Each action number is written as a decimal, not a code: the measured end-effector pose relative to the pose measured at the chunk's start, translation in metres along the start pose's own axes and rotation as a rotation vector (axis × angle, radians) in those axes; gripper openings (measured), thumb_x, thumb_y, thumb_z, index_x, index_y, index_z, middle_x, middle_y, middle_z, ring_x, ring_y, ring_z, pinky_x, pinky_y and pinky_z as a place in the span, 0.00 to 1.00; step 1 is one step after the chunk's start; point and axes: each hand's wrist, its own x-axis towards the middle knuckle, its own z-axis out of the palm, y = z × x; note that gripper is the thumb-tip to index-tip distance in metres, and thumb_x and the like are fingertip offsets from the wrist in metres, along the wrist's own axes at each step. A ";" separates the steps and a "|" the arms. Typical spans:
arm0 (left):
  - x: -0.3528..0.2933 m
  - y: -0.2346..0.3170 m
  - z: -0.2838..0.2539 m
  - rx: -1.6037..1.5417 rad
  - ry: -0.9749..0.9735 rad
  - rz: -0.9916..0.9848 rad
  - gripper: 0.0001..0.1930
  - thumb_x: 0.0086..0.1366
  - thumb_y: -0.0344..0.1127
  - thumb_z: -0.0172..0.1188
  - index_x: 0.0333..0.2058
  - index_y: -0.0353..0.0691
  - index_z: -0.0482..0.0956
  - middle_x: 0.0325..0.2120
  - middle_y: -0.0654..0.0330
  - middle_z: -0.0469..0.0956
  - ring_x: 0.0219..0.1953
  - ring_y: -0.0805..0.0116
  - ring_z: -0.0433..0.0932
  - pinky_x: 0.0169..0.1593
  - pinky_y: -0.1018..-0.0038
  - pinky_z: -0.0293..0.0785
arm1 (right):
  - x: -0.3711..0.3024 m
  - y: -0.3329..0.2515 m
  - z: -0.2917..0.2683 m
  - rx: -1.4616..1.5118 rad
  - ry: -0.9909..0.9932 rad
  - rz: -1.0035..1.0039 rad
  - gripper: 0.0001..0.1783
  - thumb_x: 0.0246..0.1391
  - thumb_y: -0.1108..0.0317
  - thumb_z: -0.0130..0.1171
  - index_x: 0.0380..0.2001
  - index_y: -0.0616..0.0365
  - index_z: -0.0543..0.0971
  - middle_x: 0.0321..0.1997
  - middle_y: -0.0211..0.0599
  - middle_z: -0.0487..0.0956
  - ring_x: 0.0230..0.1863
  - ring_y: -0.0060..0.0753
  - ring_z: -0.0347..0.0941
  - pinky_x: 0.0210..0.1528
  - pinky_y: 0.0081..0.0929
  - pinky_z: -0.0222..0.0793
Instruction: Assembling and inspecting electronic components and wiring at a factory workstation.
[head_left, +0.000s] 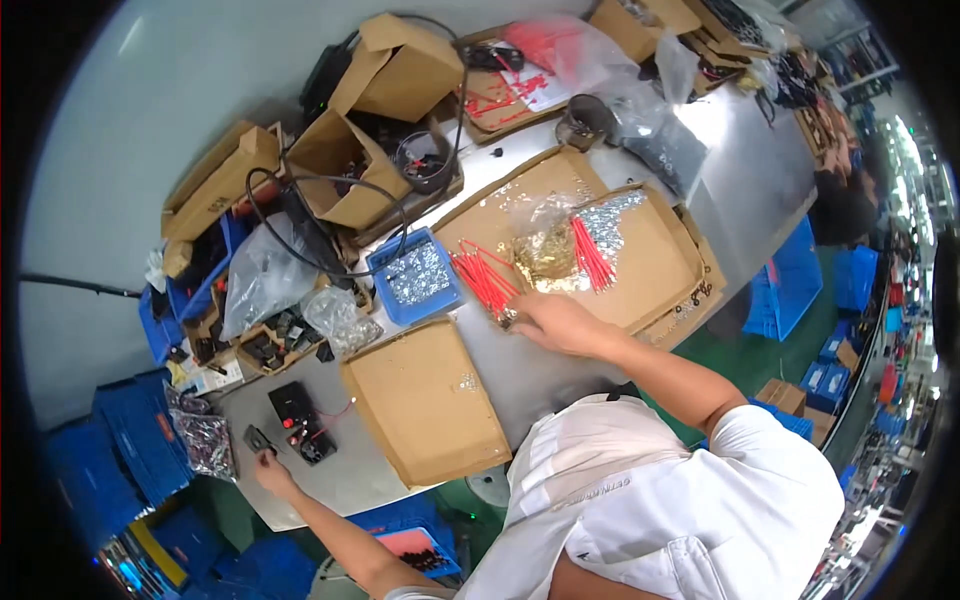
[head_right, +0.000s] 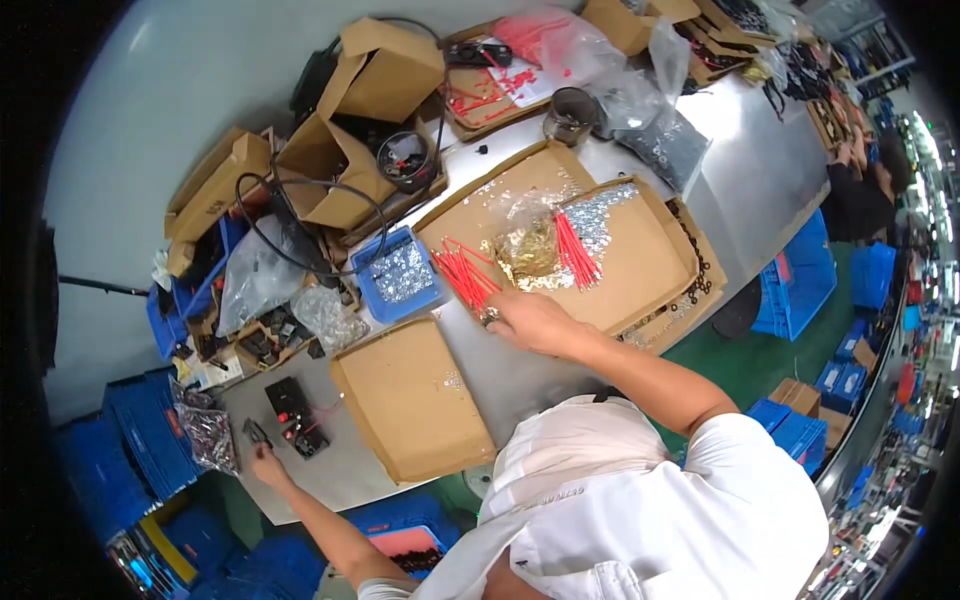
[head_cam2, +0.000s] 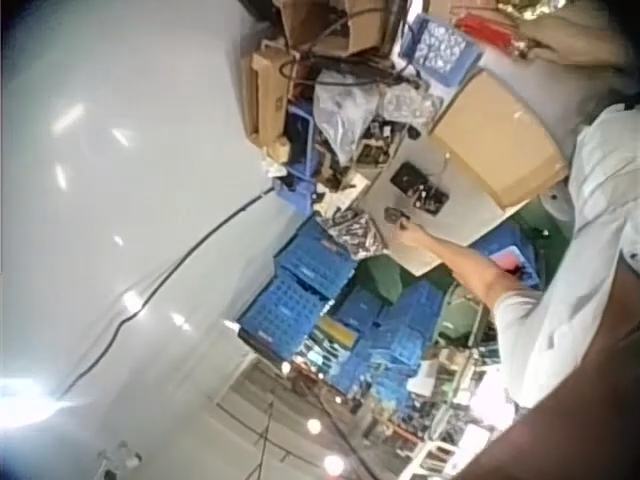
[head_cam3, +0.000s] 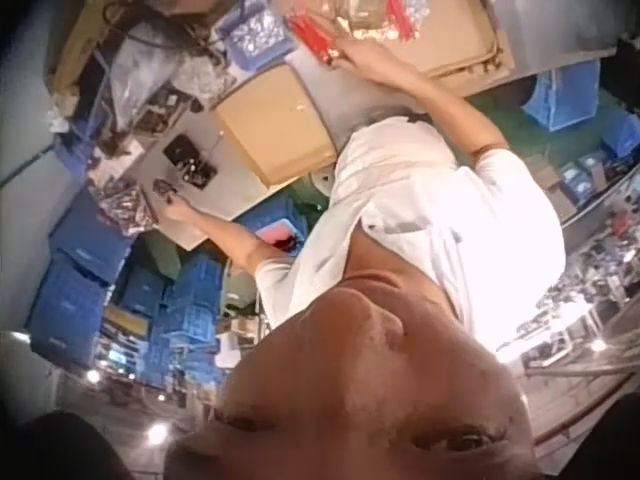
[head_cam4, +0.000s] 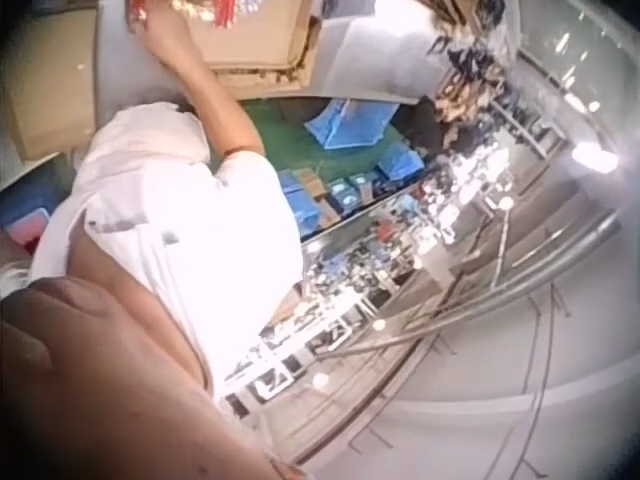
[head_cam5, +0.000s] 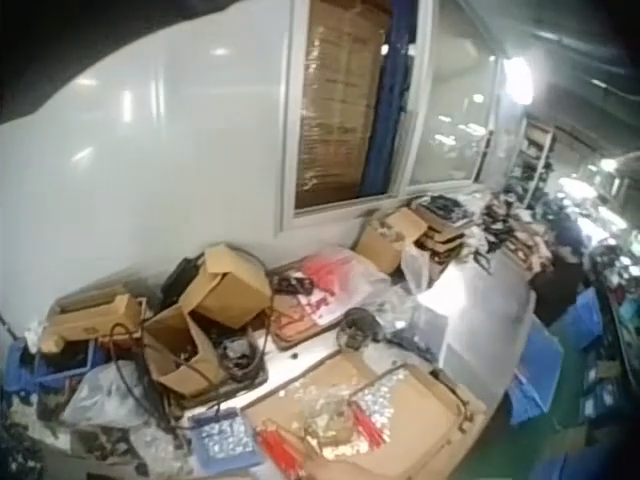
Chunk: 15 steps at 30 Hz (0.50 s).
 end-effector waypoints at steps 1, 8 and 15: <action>0.000 -0.004 0.001 -0.006 0.013 0.014 0.12 0.60 0.35 0.59 0.38 0.33 0.79 0.34 0.52 0.80 0.37 0.60 0.79 0.42 0.69 0.74 | -0.006 0.002 0.002 -0.020 0.002 -0.063 0.18 0.51 0.66 0.56 0.45 0.61 0.71 0.40 0.54 0.75 0.42 0.57 0.73 0.44 0.46 0.69; -0.021 0.021 0.009 -0.361 0.209 0.286 0.25 0.58 0.33 0.62 0.52 0.27 0.68 0.49 0.43 0.67 0.47 0.52 0.72 0.46 0.63 0.73 | -0.048 0.019 0.006 0.018 0.090 -0.112 0.20 0.51 0.66 0.56 0.48 0.60 0.70 0.41 0.53 0.75 0.44 0.55 0.72 0.45 0.47 0.68; -0.110 0.095 0.030 -0.116 0.096 0.584 0.24 0.57 0.30 0.61 0.52 0.29 0.68 0.52 0.43 0.64 0.52 0.51 0.67 0.52 0.65 0.68 | -0.077 0.042 0.017 0.045 0.118 -0.097 0.17 0.53 0.63 0.56 0.44 0.60 0.73 0.39 0.48 0.75 0.42 0.52 0.73 0.45 0.43 0.68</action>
